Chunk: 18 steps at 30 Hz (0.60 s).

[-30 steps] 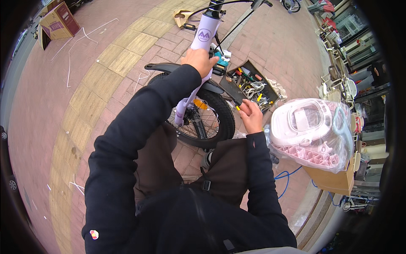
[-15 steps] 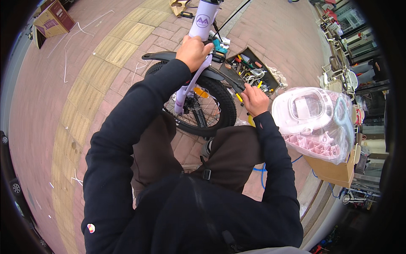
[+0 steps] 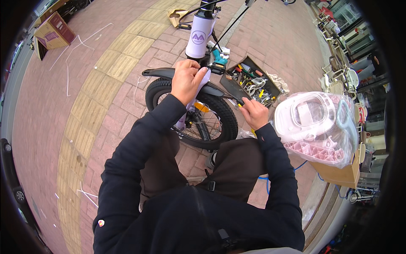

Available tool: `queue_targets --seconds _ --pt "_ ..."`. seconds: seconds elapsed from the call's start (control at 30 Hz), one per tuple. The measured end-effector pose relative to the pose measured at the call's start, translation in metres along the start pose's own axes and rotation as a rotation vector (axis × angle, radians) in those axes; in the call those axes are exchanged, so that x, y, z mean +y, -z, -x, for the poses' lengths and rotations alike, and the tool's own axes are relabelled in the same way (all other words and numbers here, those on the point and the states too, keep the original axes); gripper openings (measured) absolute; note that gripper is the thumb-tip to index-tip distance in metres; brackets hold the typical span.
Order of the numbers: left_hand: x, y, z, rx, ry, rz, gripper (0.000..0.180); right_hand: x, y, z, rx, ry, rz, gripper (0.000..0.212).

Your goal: The person installs a black front mudguard on a purple bicycle. They position the mudguard over the front wheel, align it with the fork, and use a wrench to tighten the mounting bolts. The person repeatedly checks the fit and makes small adjustments to ensure the mudguard is securely attached.

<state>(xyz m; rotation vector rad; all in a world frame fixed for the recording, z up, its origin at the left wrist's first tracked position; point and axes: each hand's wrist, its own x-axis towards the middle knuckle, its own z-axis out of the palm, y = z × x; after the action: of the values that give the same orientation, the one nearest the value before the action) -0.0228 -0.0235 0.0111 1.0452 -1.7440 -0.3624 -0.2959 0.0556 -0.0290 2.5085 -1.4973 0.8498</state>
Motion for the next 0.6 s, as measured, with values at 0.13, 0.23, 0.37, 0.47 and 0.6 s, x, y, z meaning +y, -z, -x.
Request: queue_targets --seconds 0.13,0.23,0.37,0.47,0.6 --pt "0.007 -0.011 0.003 0.083 0.086 0.017 0.028 0.0 -0.002 0.0 -0.003 -0.02 -0.012 0.032" --pt "0.007 -0.013 0.007 0.149 0.003 0.03 0.024 -0.003 -0.002 0.002 -0.037 -0.067 0.008 0.032" --pt "0.006 -0.016 0.006 0.192 -0.084 -0.043 0.021 -0.01 0.001 0.005 -0.074 -0.134 0.031 0.034" --pt "0.013 -0.021 0.004 0.291 -0.14 -0.139 0.02 -0.014 0.003 0.005 -0.09 -0.157 0.052 0.034" --pt "0.008 -0.014 -0.004 0.429 0.07 0.131 0.023 -0.017 0.005 0.002 -0.127 -0.187 0.07 0.034"
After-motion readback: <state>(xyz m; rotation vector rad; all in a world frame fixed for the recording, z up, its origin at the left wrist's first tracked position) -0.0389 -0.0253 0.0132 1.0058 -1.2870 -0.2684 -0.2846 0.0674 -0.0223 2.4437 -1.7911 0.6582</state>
